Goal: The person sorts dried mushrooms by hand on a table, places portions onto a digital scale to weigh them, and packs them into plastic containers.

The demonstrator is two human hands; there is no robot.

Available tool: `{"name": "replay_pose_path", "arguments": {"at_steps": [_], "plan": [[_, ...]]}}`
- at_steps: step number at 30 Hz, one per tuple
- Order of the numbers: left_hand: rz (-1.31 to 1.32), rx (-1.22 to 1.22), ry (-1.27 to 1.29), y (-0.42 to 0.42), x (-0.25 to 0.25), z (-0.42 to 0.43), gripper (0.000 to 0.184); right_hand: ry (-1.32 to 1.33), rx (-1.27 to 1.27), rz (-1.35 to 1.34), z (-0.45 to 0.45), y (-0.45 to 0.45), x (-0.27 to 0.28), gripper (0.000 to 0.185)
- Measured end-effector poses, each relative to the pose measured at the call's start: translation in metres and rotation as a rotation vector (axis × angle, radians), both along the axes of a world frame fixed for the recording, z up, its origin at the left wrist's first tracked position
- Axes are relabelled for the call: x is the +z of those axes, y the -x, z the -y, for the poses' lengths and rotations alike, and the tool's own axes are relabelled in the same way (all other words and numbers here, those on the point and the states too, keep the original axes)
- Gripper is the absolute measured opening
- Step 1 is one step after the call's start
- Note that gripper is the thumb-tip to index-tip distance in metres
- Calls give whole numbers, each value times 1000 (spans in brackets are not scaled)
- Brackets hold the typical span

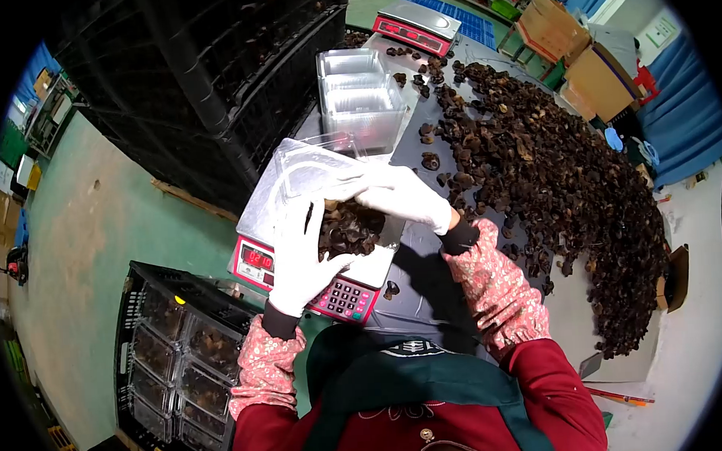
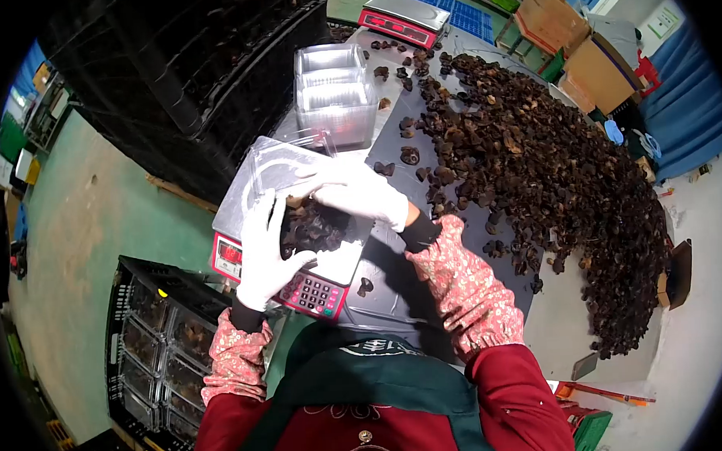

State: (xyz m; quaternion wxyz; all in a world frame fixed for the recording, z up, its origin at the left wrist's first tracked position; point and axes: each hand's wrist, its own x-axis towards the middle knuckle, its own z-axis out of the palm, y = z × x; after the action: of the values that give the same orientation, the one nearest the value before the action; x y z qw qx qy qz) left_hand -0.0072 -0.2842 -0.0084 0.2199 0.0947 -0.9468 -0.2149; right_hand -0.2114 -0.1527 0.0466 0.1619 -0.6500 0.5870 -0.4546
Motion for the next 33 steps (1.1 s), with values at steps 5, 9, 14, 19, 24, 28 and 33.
{"name": "replay_pose_path", "arguments": {"at_steps": [5, 9, 14, 19, 24, 28, 33], "plan": [[-17, -13, 96, 11, -11, -4, 80, 90, -218, -16, -25, -20, -69, 29], [52, -25, 166, 15, 2, -10, 78, 86, -435, 53, -41, -52, -69, 40], [59, 0, 266, 9, 7, -19, 76, 81, -744, 274, -124, -66, -86, 25], [-303, -189, -198, -18, 10, -70, 48, -145, -1217, 300, -236, -74, -146, 19], [180, -374, -108, -11, -56, -158, 45, -187, -1151, -136, -230, -59, -158, 22], [302, -134, 193, -6, -102, -180, 51, -510, -1012, -559, -196, -39, -145, 34], [485, 58, 223, 12, -130, -190, 31, -602, -871, -564, -198, -20, -151, 31]]}}
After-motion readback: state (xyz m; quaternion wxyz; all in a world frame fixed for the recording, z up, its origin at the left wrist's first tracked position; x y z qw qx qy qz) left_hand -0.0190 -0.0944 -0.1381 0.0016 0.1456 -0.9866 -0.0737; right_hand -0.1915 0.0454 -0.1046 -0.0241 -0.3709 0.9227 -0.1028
